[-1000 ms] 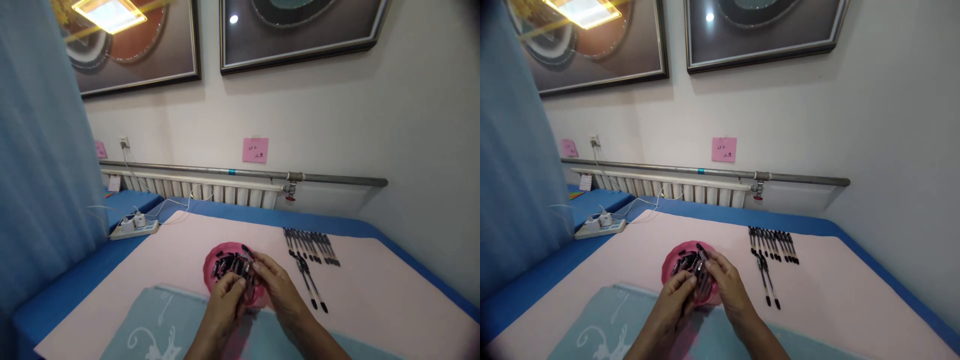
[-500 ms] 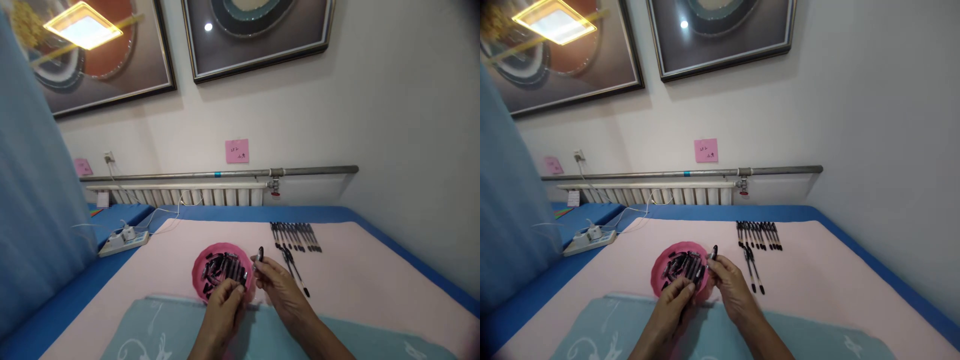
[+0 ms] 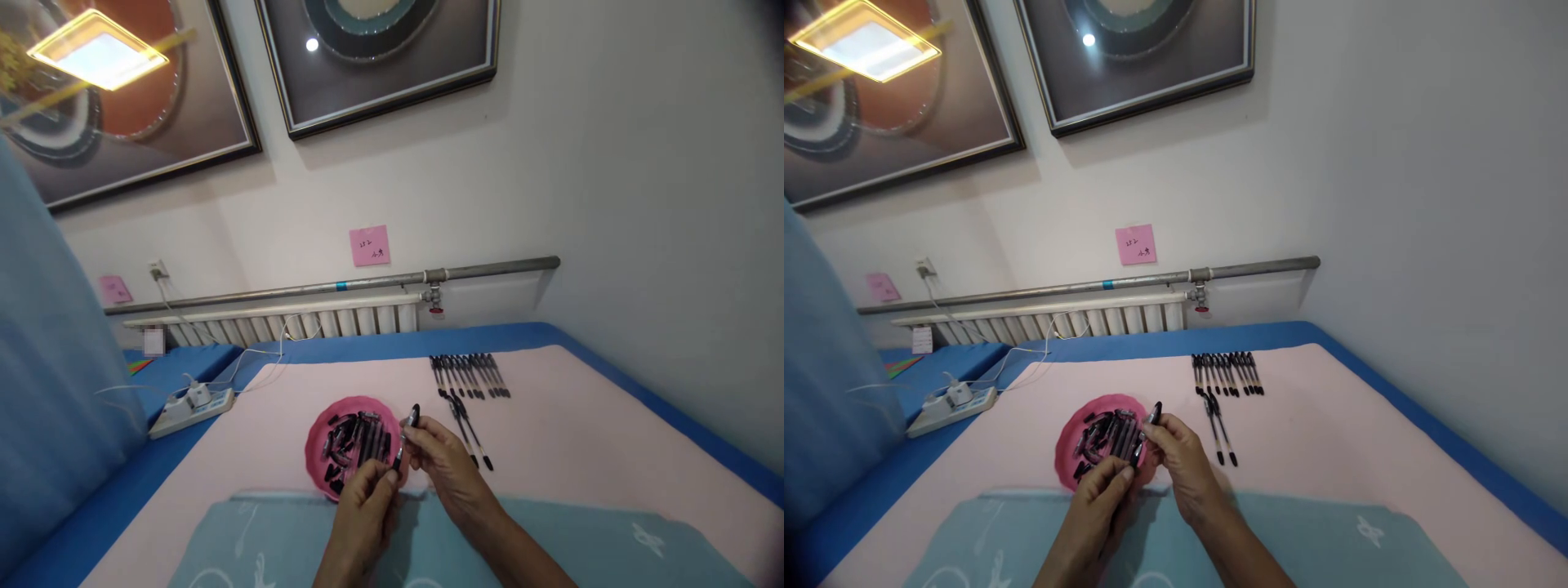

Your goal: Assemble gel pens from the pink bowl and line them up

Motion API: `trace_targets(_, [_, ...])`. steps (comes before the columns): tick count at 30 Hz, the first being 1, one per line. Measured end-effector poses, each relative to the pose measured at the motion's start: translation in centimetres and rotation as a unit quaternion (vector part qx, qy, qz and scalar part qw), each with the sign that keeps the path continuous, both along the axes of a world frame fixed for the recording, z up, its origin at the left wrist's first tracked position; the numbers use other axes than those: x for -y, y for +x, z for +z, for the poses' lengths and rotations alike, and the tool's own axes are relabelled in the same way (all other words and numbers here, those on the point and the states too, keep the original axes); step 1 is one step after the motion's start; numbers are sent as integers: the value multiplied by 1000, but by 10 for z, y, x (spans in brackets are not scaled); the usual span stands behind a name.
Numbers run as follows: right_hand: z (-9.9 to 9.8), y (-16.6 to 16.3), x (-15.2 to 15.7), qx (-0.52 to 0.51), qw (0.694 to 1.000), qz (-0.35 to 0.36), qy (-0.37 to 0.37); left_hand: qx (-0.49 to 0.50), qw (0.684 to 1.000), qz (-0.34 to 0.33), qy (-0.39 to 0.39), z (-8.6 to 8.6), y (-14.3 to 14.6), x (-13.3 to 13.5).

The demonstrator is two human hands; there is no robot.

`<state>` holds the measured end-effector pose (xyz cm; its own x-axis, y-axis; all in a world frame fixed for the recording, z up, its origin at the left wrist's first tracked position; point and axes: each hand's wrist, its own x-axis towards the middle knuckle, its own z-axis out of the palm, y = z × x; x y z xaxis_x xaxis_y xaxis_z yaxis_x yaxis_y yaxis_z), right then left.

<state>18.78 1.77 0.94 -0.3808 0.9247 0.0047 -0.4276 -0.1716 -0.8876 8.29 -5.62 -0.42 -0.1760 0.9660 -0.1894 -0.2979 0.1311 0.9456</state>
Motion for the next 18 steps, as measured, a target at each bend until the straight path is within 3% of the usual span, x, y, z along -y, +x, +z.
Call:
trace_targets(6, [-3,0,5,8,1000,26,9,-4,1000,-4,-5,0,-2,-1])
trace_targets(10, [-3,1,4,-2,1000,-15,-1,-12,1000,-15,5,-1,-4,0])
trace_targets(18, [-4,1,4,15,1000,-10,5,-15,1000,-17,-4,-5,-6,1])
